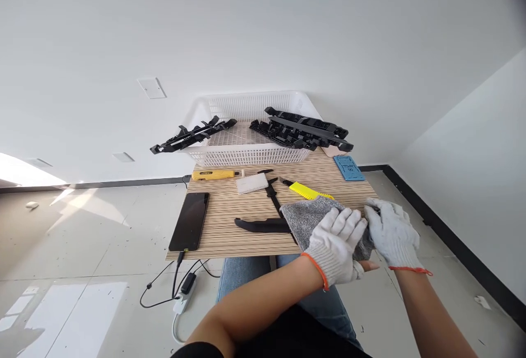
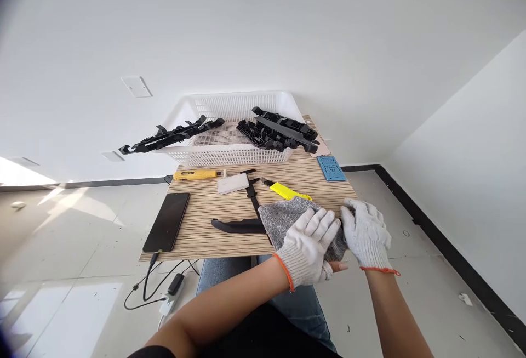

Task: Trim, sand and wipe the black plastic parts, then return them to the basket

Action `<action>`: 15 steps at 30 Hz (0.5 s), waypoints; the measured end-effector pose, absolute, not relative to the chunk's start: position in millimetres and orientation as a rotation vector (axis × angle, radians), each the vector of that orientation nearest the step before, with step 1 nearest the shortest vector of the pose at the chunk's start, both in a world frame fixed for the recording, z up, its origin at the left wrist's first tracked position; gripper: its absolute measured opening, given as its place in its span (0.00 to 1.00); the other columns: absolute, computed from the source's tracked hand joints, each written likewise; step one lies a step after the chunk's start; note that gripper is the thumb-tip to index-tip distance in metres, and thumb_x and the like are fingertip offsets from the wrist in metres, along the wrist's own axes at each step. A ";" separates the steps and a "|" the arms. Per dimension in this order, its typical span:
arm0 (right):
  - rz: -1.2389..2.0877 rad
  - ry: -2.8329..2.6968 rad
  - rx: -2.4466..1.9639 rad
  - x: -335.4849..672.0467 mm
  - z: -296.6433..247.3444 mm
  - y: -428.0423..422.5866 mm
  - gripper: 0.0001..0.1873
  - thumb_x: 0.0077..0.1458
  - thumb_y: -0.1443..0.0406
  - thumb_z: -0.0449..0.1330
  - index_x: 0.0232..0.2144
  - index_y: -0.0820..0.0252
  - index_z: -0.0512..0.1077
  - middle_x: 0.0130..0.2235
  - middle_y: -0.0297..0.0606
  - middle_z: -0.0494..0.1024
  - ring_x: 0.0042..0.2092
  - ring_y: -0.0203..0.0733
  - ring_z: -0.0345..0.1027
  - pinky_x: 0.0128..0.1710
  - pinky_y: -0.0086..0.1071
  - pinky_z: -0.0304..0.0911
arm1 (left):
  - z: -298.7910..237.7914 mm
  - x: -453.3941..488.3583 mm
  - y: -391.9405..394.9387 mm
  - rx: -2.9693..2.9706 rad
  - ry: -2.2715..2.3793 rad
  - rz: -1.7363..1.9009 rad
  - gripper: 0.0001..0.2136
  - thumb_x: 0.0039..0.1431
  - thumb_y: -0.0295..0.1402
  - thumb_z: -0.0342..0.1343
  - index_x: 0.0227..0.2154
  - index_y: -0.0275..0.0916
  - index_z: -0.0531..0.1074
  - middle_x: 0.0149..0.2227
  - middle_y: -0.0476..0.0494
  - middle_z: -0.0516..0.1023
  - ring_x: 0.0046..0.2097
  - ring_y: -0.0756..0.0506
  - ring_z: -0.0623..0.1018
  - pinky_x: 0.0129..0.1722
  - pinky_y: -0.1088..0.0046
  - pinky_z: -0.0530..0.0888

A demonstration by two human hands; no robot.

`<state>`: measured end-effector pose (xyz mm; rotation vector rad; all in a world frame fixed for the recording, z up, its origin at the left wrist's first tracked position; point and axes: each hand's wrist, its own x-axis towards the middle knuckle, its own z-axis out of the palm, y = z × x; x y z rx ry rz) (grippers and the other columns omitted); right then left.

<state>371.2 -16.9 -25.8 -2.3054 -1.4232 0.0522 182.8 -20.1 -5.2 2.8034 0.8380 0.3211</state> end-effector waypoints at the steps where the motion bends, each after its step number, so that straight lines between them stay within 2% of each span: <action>1: 0.061 -1.425 -2.314 371.4 -25.5 -16.8 0.25 0.62 0.53 0.45 0.49 0.58 0.74 0.55 0.51 0.74 0.56 0.60 0.65 0.55 0.56 0.62 | -1.8 182.9 -20.4 2.787 0.830 0.378 0.38 0.67 0.49 0.48 0.70 0.25 0.52 0.73 0.31 0.53 0.74 0.36 0.51 0.74 0.54 0.46; 4: 0.123 -1.406 -2.338 369.0 -21.4 -17.9 0.28 0.62 0.51 0.43 0.52 0.58 0.73 0.56 0.52 0.73 0.58 0.61 0.64 0.56 0.57 0.61 | 19.9 166.8 -18.8 2.694 0.832 0.552 0.37 0.65 0.51 0.51 0.69 0.31 0.55 0.72 0.28 0.53 0.73 0.31 0.54 0.71 0.52 0.56; 7: 0.156 -1.343 -2.346 362.5 -15.7 -19.9 0.29 0.62 0.50 0.43 0.51 0.57 0.73 0.56 0.52 0.73 0.59 0.63 0.63 0.55 0.58 0.61 | 46.5 123.8 -12.5 2.532 0.881 0.804 0.32 0.65 0.52 0.52 0.67 0.42 0.61 0.71 0.34 0.56 0.70 0.31 0.59 0.65 0.53 0.67; 9: 0.186 -1.316 -2.340 358.9 -12.2 -19.8 0.29 0.61 0.49 0.44 0.51 0.57 0.73 0.57 0.52 0.72 0.60 0.64 0.62 0.55 0.60 0.60 | 55.6 84.8 -6.7 2.407 1.114 0.950 0.21 0.69 0.41 0.49 0.61 0.45 0.67 0.68 0.40 0.64 0.66 0.37 0.67 0.61 0.59 0.71; 11: 0.241 -1.291 -2.341 358.5 -8.1 -17.8 0.29 0.59 0.49 0.45 0.52 0.56 0.73 0.58 0.51 0.72 0.61 0.64 0.62 0.56 0.60 0.60 | 54.2 46.4 -2.7 2.407 1.291 0.980 0.15 0.68 0.36 0.50 0.55 0.44 0.71 0.59 0.40 0.74 0.59 0.40 0.74 0.60 0.58 0.72; 13: 0.286 -1.203 -2.355 361.3 -1.7 -15.2 0.29 0.59 0.49 0.46 0.52 0.56 0.74 0.58 0.51 0.73 0.61 0.64 0.63 0.56 0.60 0.60 | 45.0 16.9 -2.9 2.432 1.453 0.849 0.14 0.66 0.32 0.53 0.53 0.43 0.71 0.56 0.41 0.77 0.56 0.40 0.75 0.56 0.58 0.74; 15: 0.304 -1.006 -2.376 363.5 7.3 -15.7 0.30 0.60 0.50 0.46 0.52 0.59 0.76 0.54 0.55 0.75 0.58 0.67 0.66 0.54 0.60 0.62 | 33.4 1.2 -7.3 2.452 1.536 0.745 0.15 0.64 0.31 0.56 0.53 0.43 0.71 0.54 0.41 0.78 0.53 0.40 0.76 0.53 0.57 0.75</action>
